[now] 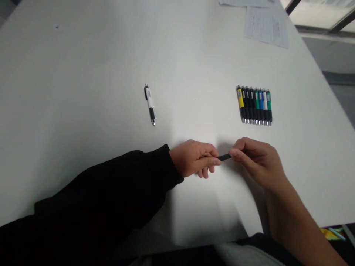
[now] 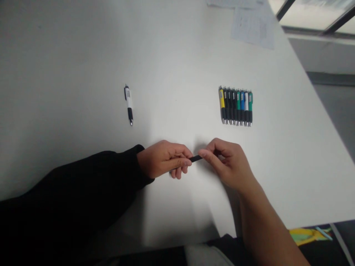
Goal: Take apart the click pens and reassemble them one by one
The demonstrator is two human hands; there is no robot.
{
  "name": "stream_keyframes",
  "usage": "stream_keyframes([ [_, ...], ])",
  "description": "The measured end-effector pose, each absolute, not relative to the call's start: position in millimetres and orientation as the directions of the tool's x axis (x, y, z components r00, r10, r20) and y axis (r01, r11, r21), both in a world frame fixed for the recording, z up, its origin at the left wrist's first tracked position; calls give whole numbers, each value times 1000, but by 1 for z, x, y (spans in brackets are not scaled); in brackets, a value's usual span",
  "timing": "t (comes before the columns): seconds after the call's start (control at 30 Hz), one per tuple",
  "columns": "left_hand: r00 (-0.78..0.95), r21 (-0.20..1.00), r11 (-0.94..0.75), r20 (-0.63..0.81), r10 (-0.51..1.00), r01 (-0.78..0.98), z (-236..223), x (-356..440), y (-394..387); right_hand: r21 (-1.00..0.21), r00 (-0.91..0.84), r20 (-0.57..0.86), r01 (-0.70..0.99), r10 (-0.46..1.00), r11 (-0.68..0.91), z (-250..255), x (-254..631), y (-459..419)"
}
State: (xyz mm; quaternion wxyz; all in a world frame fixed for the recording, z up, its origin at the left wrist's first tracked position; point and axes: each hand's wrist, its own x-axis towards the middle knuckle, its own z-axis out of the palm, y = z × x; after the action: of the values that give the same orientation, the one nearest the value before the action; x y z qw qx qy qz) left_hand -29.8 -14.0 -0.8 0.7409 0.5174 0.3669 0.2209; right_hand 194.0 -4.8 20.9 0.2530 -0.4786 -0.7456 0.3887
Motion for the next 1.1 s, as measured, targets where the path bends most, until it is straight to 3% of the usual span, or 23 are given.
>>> stream_keyframes([
  [0.1, 622, 929, 368, -314, 717, 44, -2, -30, -15, -746, -424, -9, 606, 906, 277, 21, 192, -3],
  [0.3, 605, 933, 361, -297, 739, 17, -3, -30, -16, -789, -509, 22, 520, 861, 328, 26, 194, -3],
  [0.43, 594, 953, 301, -262, 761, 34, -7, -31, -15, -721, -534, -5, 588, 846, 366, 24, 193, -3],
  [0.63, 533, 991, 20, -88, 842, 132, -10, -31, -17, -668, -503, -51, 659, 863, 345, 22, 188, -2],
  [0.83, 461, 855, -394, 216, 861, 336, -5, -41, -12, -813, -537, -144, 543, 831, 210, 29, 191, -4],
  [0.93, 275, 799, -404, 307, 911, 445, -3, -52, -4, -874, -412, -175, 483, 894, 51, 27, 190, -7],
  [1.0, 67, 878, -302, 299, 952, 372, -3, -56, 5, -929, -274, -220, 353, 936, -115, 24, 185, -11],
  [1.1, -126, 985, -135, 121, 985, -110, -3, -51, 19, -925, -362, -377, 100, 852, -367, 21, 167, -15],
])
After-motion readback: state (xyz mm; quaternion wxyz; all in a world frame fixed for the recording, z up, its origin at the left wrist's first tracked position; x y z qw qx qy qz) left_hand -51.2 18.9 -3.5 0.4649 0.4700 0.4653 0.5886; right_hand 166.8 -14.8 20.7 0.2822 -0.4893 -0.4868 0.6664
